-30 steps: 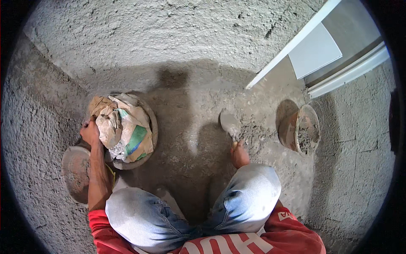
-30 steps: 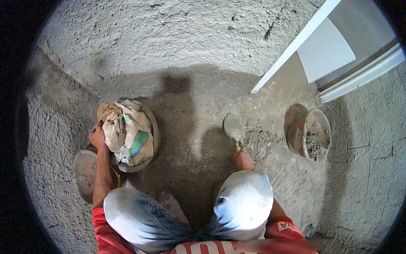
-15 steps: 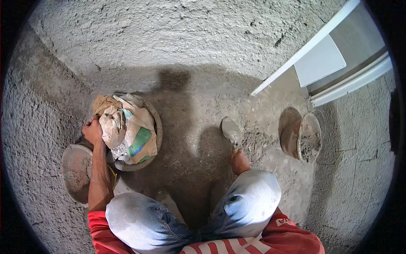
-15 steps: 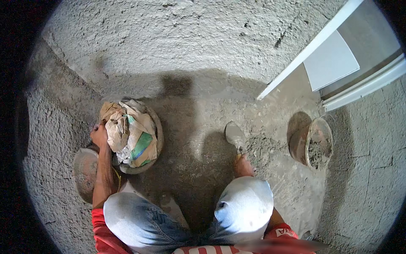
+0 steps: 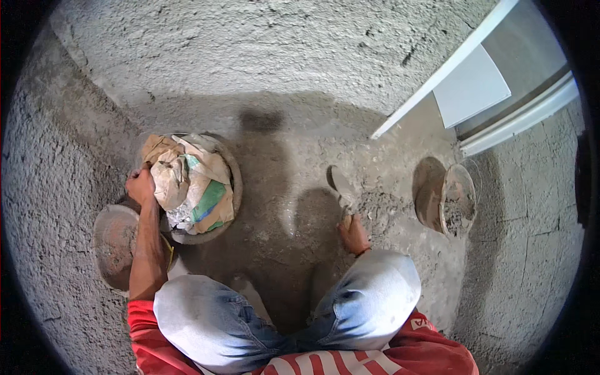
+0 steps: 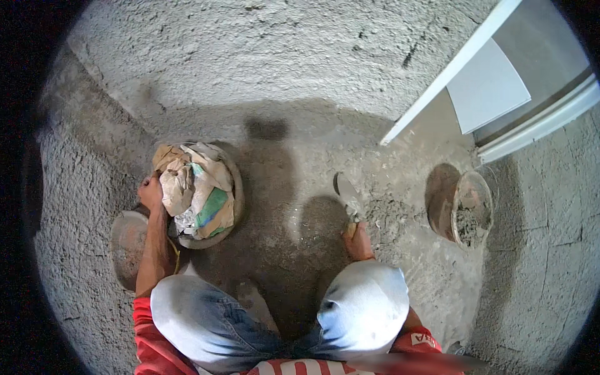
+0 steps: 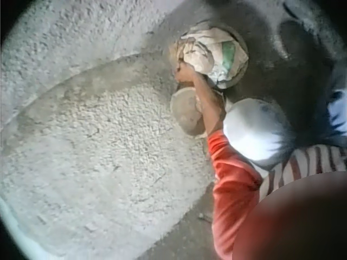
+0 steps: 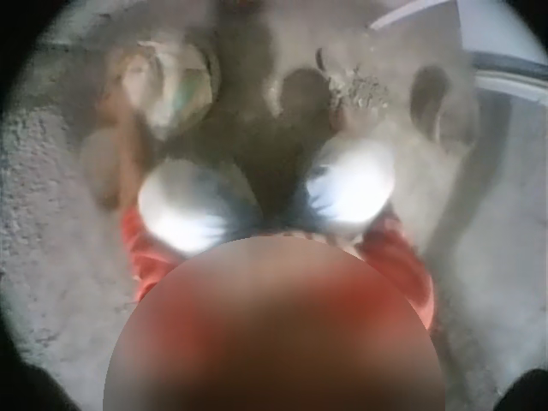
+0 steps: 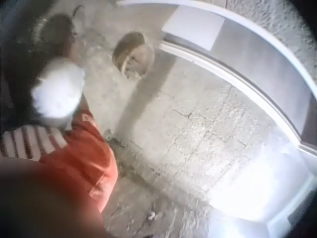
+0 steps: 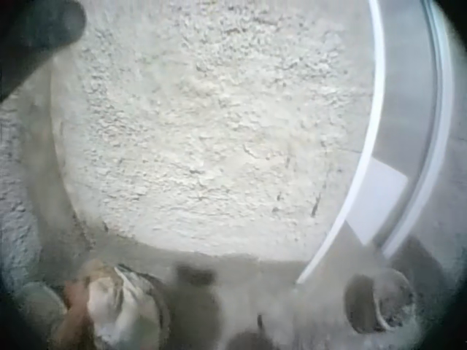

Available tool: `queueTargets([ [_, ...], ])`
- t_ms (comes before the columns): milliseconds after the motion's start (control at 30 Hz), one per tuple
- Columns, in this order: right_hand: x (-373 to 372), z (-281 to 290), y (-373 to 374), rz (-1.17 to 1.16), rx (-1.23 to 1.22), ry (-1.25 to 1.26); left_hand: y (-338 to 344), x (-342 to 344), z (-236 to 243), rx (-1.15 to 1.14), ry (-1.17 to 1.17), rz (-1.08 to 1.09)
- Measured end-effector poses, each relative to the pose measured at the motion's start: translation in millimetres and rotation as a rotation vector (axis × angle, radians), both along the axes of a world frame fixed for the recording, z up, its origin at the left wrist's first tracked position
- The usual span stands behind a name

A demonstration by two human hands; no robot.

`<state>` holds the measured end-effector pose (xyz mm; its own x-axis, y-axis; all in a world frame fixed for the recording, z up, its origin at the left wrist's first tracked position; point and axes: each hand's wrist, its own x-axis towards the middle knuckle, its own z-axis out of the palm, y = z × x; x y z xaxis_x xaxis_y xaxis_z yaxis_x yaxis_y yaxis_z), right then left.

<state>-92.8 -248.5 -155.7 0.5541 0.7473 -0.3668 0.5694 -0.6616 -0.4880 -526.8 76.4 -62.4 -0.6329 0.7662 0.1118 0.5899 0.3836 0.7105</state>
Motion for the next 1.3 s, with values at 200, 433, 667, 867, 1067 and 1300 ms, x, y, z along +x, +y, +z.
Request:
queueTargets([
  [200,-60,-4,22,-0.157,0.3,0.722,4,1,-6,0.045,-0.02,-0.007],
  [433,-87,6,43,-0.134,-0.28,1.487,6,10,-4,-0.024,0.023,-0.008],
  [667,-10,2,-5,-0.492,0.075,1.184,3,-1,-2,-0.014,0.046,-0.017],
  [867,-20,20,-15,-0.551,0.184,1.042,1,-2,-1,-0.013,0.052,0.012],
  [1067,-115,19,-12,0.423,-0.472,1.19,3,-7,1,-0.038,0.075,-0.007],
  [1300,-81,11,11,0.507,-0.28,0.838,26,3,12,-0.03,0.066,-0.078],
])
